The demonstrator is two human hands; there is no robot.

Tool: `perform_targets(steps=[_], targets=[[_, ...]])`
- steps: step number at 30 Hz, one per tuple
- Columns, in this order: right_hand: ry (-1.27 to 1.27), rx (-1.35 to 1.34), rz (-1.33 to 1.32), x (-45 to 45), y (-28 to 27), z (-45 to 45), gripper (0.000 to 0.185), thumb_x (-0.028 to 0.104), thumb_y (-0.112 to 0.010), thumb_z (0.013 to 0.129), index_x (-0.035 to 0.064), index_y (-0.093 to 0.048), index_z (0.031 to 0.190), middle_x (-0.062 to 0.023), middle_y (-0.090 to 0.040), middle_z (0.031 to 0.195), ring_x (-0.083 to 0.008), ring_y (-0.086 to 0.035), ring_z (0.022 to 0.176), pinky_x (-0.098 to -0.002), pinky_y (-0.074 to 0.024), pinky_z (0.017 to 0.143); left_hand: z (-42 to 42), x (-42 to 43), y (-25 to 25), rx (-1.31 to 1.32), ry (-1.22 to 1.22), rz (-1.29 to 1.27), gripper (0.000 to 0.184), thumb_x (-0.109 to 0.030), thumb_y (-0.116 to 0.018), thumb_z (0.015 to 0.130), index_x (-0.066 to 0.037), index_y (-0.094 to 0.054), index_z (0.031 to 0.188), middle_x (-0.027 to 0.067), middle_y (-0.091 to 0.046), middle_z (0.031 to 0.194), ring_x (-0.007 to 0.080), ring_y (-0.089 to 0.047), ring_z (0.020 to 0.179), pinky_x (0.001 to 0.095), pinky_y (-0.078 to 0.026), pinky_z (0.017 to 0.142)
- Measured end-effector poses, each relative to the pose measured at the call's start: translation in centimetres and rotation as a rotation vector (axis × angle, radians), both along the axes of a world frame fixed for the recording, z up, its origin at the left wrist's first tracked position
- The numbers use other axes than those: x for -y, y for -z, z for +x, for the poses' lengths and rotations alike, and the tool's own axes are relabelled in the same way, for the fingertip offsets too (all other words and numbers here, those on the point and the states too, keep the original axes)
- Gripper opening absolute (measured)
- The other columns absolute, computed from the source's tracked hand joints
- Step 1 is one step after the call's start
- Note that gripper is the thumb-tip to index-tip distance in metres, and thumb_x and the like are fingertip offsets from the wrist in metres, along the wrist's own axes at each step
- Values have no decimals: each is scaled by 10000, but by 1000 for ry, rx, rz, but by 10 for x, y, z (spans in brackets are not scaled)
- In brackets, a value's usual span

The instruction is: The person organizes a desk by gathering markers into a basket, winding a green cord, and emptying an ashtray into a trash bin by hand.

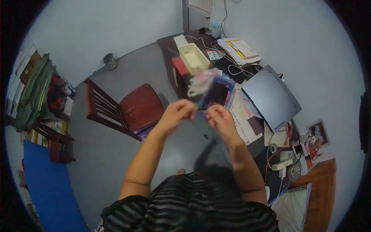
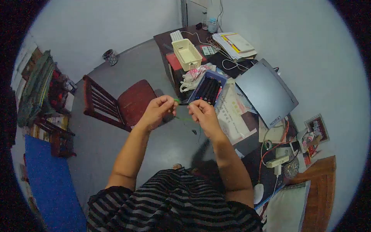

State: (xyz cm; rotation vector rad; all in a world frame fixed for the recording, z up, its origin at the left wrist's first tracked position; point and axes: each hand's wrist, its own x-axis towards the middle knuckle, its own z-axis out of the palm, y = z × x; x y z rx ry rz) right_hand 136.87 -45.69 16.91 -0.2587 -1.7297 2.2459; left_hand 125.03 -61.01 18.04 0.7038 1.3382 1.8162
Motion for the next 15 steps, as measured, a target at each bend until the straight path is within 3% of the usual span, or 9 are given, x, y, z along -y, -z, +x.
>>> perform_targets(steps=[1,5,8,11,14,15], targets=[[3,-7,-2,2,1,-1,128,169,-510,868,44,-542,864,-1,-514,693,-46,-426,549,-186,-329,483,2,-1,0,-30,4,-60,178,-210,-507,878,-35,-530,851,36,-542,774,139,-526,731,283,-429,682],[-59,24,-12,-1,3,2,144,181,-507,872,42,-545,868,4,-516,690,-63,-468,595,-202,-372,529,14,-6,-4,139,-111,163,183,-223,-510,875,-42,-528,871,25,-527,722,135,-535,670,275,-447,662],[-33,69,-34,-4,4,6,164,192,-501,877,35,-548,888,-8,-533,726,-71,-475,613,-207,-373,534,11,-5,-3,185,-116,149,189,-235,-505,877,-47,-521,863,20,-520,707,127,-514,637,260,-427,616],[-57,-63,-230,-2,-1,7,164,171,-517,869,26,-547,938,-23,-543,759,-98,-514,686,-234,-409,582,6,0,1,125,-37,19,193,-239,-495,881,-49,-521,868,18,-527,719,110,-477,610,242,-384,561],[67,-56,-160,12,-3,3,159,143,-571,831,29,-582,941,-31,-544,762,-136,-543,790,-261,-447,670,16,-6,6,162,-63,-11,206,-246,-486,882,-46,-533,900,2,-518,717,96,-444,603,227,-337,536],[107,-73,42,12,1,1,152,138,-591,814,33,-595,924,-35,-542,794,-145,-545,813,-266,-450,695,17,-7,10,148,-33,-6,212,-249,-483,882,-46,-537,910,0,-514,722,96,-439,607,228,-337,544]])
